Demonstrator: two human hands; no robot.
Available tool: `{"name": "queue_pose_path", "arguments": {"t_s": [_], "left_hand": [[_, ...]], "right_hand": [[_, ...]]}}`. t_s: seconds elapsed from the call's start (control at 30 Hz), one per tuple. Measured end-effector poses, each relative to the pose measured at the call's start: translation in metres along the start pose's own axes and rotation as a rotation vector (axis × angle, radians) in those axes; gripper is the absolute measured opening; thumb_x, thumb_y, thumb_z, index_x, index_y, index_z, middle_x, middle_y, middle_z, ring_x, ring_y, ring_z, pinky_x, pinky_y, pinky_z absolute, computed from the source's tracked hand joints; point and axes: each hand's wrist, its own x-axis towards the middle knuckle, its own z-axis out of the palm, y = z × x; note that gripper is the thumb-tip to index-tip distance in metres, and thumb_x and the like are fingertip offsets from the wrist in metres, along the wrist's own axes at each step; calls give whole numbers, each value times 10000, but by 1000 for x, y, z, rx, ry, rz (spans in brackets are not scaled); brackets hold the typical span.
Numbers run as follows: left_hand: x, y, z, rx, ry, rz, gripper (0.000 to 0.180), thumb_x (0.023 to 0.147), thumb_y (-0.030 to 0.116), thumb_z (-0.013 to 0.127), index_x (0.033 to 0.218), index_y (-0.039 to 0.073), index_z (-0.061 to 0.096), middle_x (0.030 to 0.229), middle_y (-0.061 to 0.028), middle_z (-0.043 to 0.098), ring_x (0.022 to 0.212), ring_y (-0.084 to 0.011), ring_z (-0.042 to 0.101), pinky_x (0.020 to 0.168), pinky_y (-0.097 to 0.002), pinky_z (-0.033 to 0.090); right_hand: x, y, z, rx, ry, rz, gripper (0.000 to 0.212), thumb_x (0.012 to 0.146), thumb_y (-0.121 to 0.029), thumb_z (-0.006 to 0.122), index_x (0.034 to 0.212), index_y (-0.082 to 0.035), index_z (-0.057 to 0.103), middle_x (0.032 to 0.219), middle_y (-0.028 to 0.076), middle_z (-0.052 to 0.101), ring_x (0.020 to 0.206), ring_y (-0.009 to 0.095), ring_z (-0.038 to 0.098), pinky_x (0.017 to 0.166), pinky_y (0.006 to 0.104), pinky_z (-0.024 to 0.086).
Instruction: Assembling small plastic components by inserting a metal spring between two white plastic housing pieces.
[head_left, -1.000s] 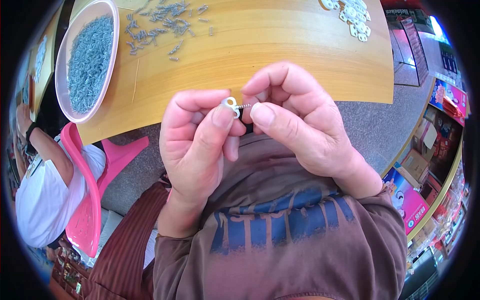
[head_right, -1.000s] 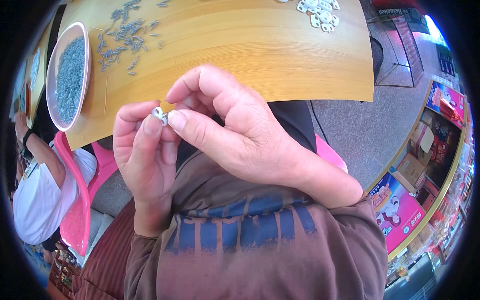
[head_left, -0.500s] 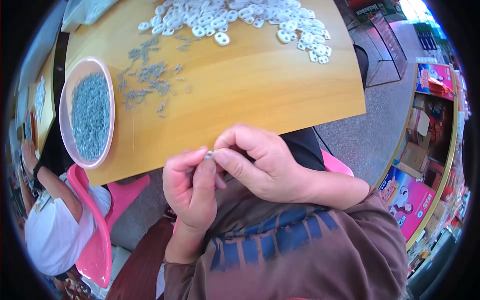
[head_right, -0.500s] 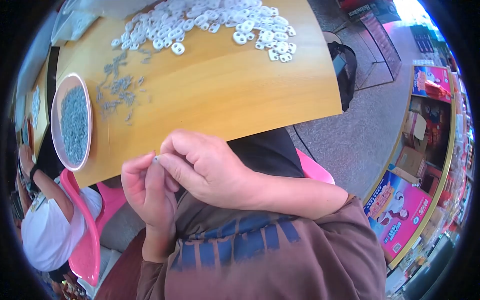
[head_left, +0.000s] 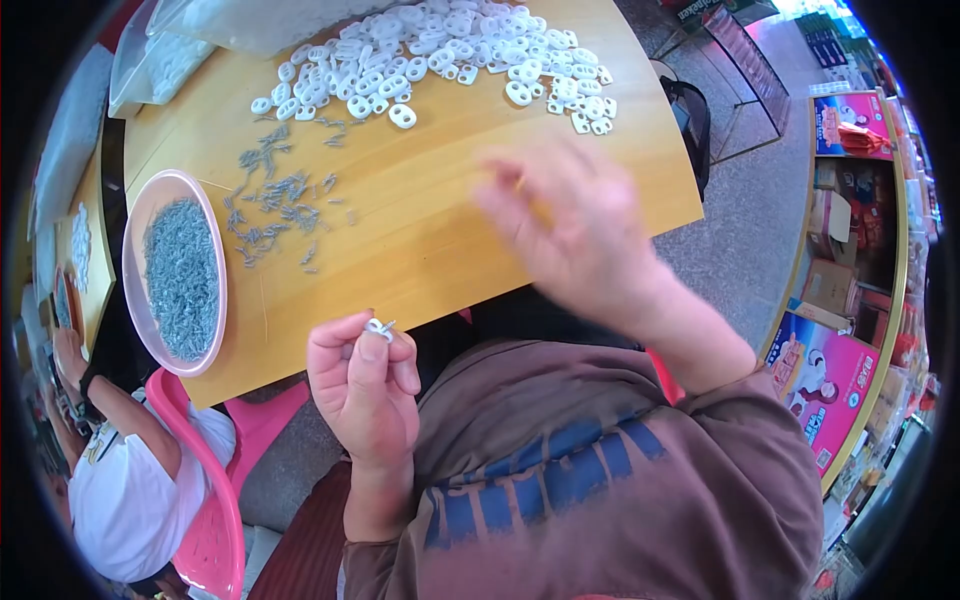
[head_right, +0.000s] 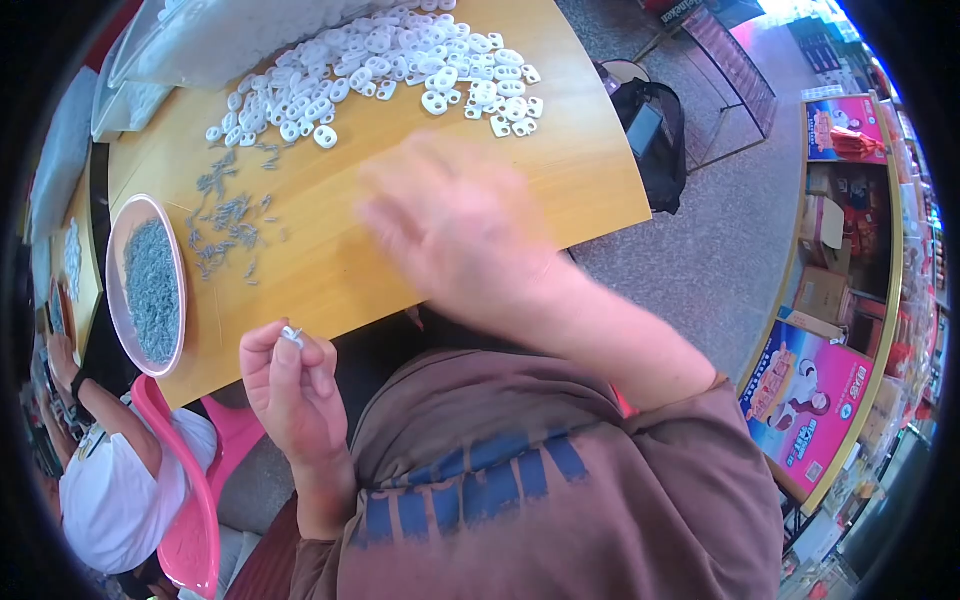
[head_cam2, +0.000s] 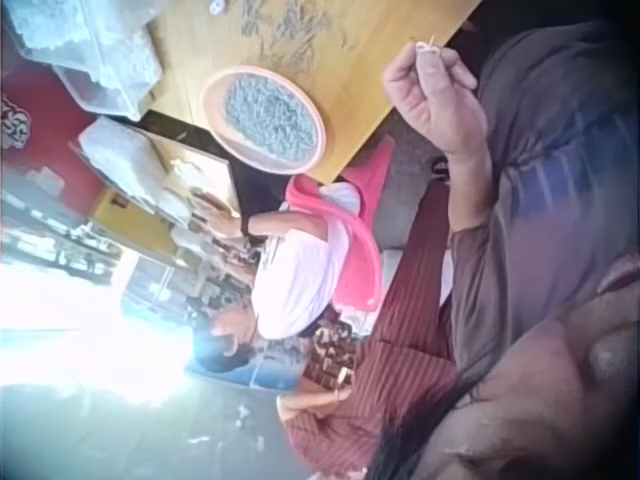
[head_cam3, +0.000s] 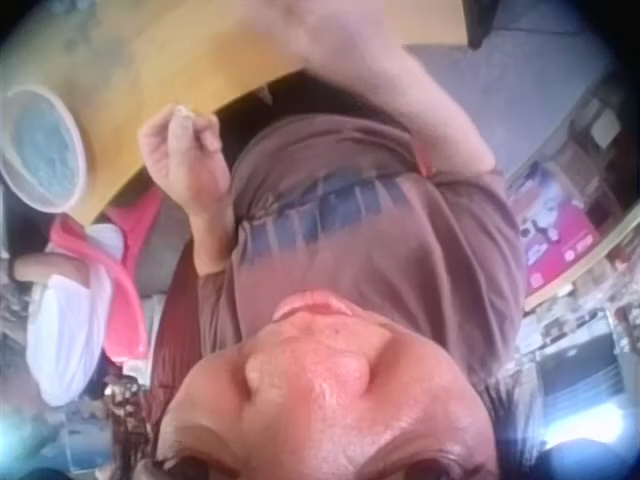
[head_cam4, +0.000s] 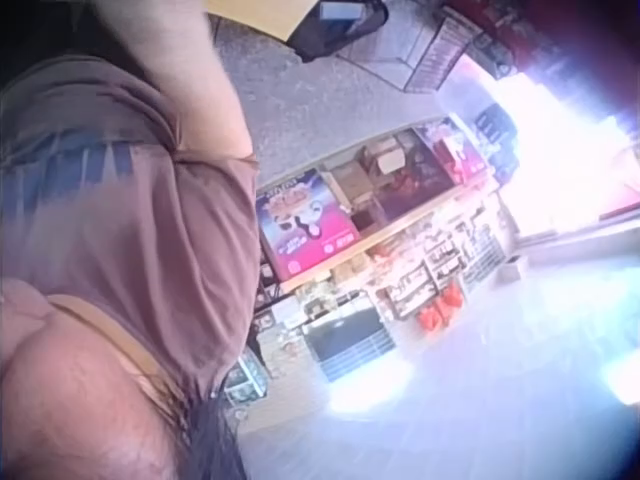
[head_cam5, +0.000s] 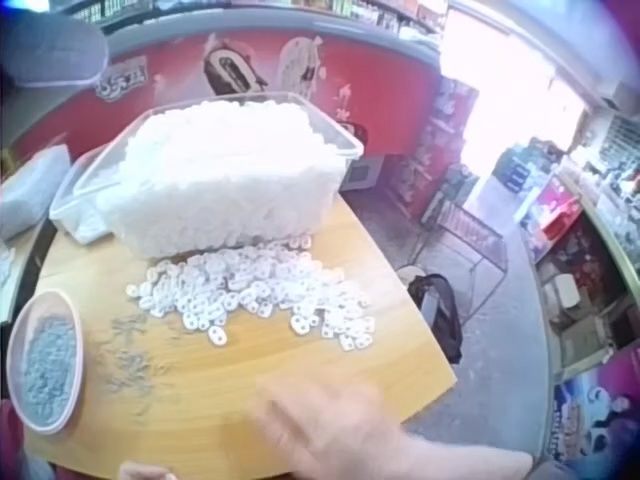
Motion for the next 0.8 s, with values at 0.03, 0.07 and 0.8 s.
{"name": "queue_pose_path", "arguments": {"t_s": [0.03,0.07,0.8], "left_hand": [[0,0,-2,-8,-1,6,140,831,36,493,966,7,470,695,-91,553,482,-97,442,456,-186,373],[0,0,-3,-11,1,9,140,831,36,493,966,7,470,695,-91,553,482,-97,442,456,-186,373],[-3,5,-2,-24,6,-49,132,826,23,479,954,-7,483,684,-85,566,461,-84,437,452,-186,354]], "right_hand": [[8,15,-3,-114,82,-114,167,746,-98,598,886,-9,577,749,98,547,684,249,540,610,332,430],[14,29,-4,-235,113,-152,172,737,-86,597,892,-15,581,772,94,546,710,253,535,633,336,428],[8,29,15,-325,-85,-244,157,672,-15,613,824,-47,593,829,72,559,783,238,544,703,325,427]]}}
